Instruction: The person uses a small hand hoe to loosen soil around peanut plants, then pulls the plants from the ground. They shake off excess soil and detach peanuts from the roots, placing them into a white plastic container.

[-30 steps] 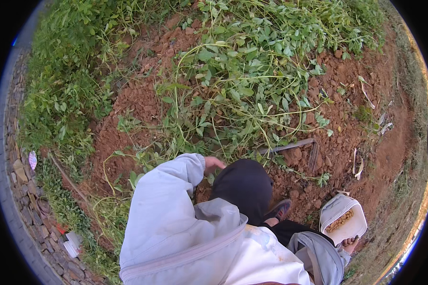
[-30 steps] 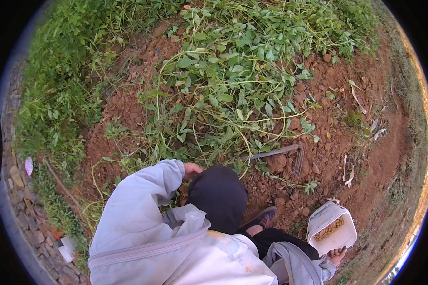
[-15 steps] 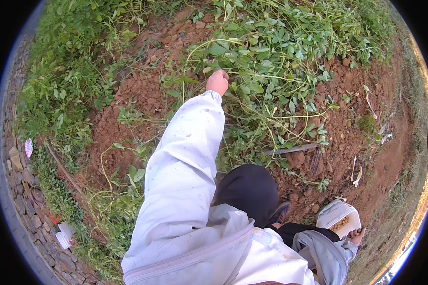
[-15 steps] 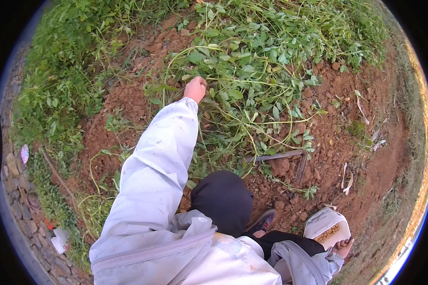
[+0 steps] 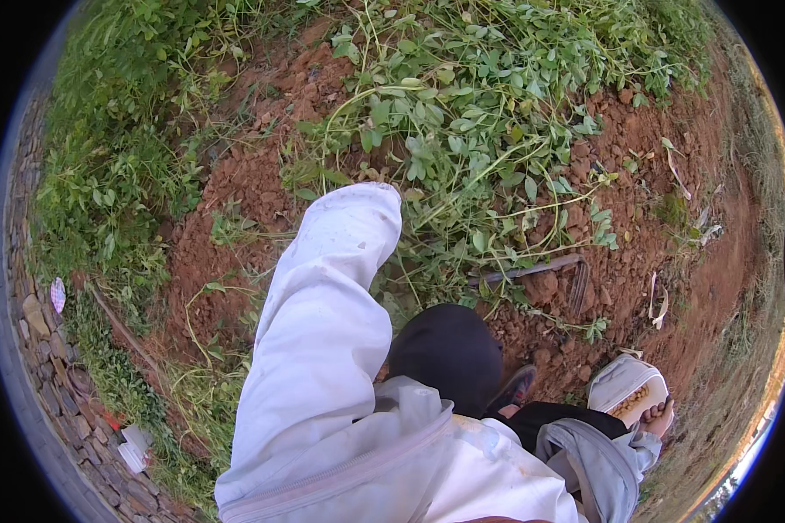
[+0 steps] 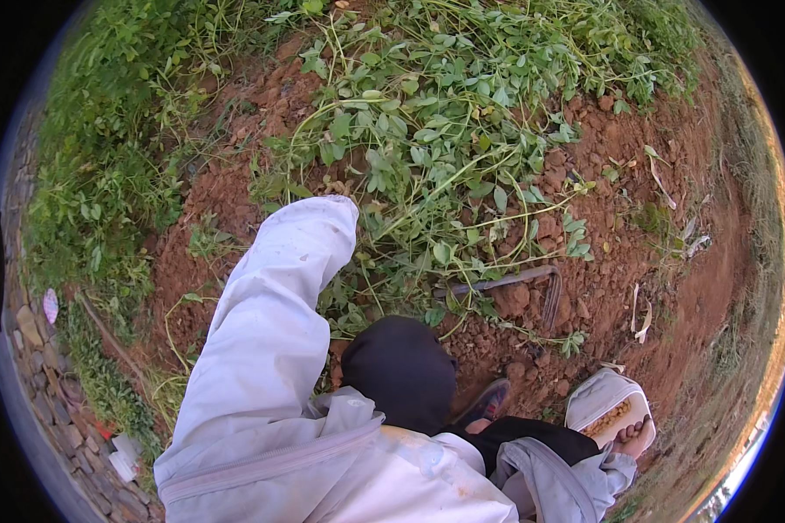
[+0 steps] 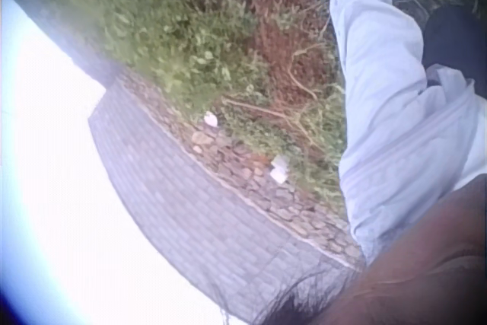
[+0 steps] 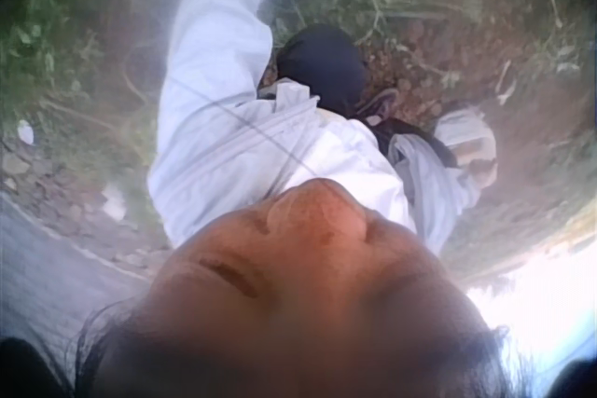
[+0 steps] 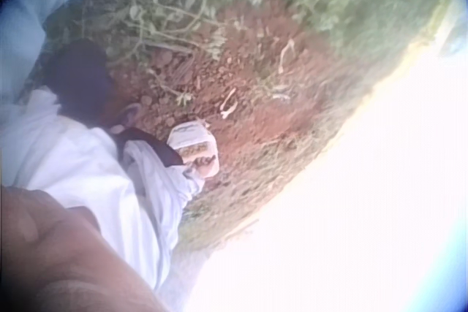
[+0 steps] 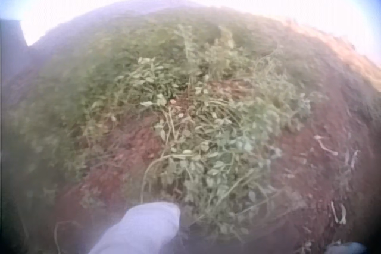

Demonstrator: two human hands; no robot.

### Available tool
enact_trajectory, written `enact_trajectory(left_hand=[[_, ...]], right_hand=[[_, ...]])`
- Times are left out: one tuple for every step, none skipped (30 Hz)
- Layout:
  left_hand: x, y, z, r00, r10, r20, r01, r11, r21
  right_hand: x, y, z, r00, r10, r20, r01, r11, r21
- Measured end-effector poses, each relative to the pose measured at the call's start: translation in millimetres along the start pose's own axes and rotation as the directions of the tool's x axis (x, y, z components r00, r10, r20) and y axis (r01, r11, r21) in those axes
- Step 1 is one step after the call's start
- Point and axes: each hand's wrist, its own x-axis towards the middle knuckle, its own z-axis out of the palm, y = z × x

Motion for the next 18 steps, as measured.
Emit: enact_trajectory(left_hand=[[3, 3, 20, 0.999, -0.027, -0.019, 0.028, 0.999, 0.036], [4, 6, 44, 0.997, -0.062, -0.049, 0.065, 0.996, 0.068], [7, 5, 59, 0.994, -0.088, -0.059, 0.093, 0.992, 0.082], [10, -1, 69, 0.994, -0.094, -0.049, 0.098, 0.992, 0.076], [10, -3, 72, 0.996, -0.086, -0.034, 0.088, 0.994, 0.071], [13, -8, 68, 0.998, -0.068, -0.005, 0.068, 0.996, 0.064], [13, -13, 70, 0.998, -0.054, 0.025, 0.052, 0.997, 0.058], [13, -19, 66, 0.998, -0.032, 0.061, 0.029, 0.999, 0.042], [12, -25, 64, 0.995, -0.012, 0.099, 0.01, 1.0, 0.028], [12, -28, 70, 0.992, -0.002, 0.125, -0.001, 1.0, 0.021], [13, -34, 81, 0.99, -0.006, 0.139, 0.004, 1.0, 0.017], [16, -38, 92, 0.99, -0.011, 0.141, 0.009, 1.0, 0.013], [17, -42, 105, 0.989, -0.02, 0.143, 0.018, 1.0, 0.014], [21, -46, 117, 0.99, -0.029, 0.137, 0.029, 1.0, 0.006], [21, -51, 124, 0.99, -0.035, 0.137, 0.035, 0.999, 0.005], [23, -56, 129, 0.99, -0.033, 0.136, 0.031, 0.999, 0.017], [21, -57, 129, 0.99, -0.021, 0.143, 0.015, 0.999, 0.045], [9, -53, 119, 0.989, 0.002, 0.147, -0.017, 0.995, 0.099]], right_hand=[[-3, -1, -1, 1.0, -0.003, -0.012, 0.003, 1.0, 0.006], [-4, -1, -2, 1.0, -0.004, -0.018, 0.004, 1.0, 0.012], [-2, -1, 0, 1.0, -0.004, -0.016, 0.005, 1.0, 0.015], [-1, -2, 3, 1.0, -0.001, -0.023, 0.001, 1.0, 0.0], [-1, -1, -2, 1.0, 0.003, -0.026, -0.002, 1.0, 0.031], [0, -1, -8, 1.0, 0.006, -0.028, -0.004, 0.998, 0.06], [3, -1, -14, 1.0, 0.009, -0.029, -0.006, 0.996, 0.09], [9, 0, -24, 1.0, 0.004, 0.001, -0.004, 0.994, 0.106], [14, 1, -34, 1.0, 0.0, -0.012, 0.002, 0.99, 0.141], [19, 2, -44, 1.0, -0.004, -0.027, 0.009, 0.985, 0.175], [21, 6, -48, 0.999, 0.0, -0.037, 0.008, 0.978, 0.208], [25, 7, -54, 1.0, 0.009, -0.005, -0.007, 0.971, 0.24], [31, 8, -61, 1.0, 0.012, 0.01, -0.014, 0.966, 0.258], [38, 11, -65, 1.0, 0.012, 0.029, -0.02, 0.96, 0.278], [34, 11, -56, 0.999, 0.013, 0.048, -0.026, 0.955, 0.295], [32, 11, -45, 1.0, 0.009, -0.014, -0.004, 0.958, 0.287], [34, 9, -44, 1.0, -0.004, 0.004, 0.002, 0.953, 0.304], [34, 13, -49, 1.0, -0.015, 0.016, 0.009, 0.944, 0.33]])
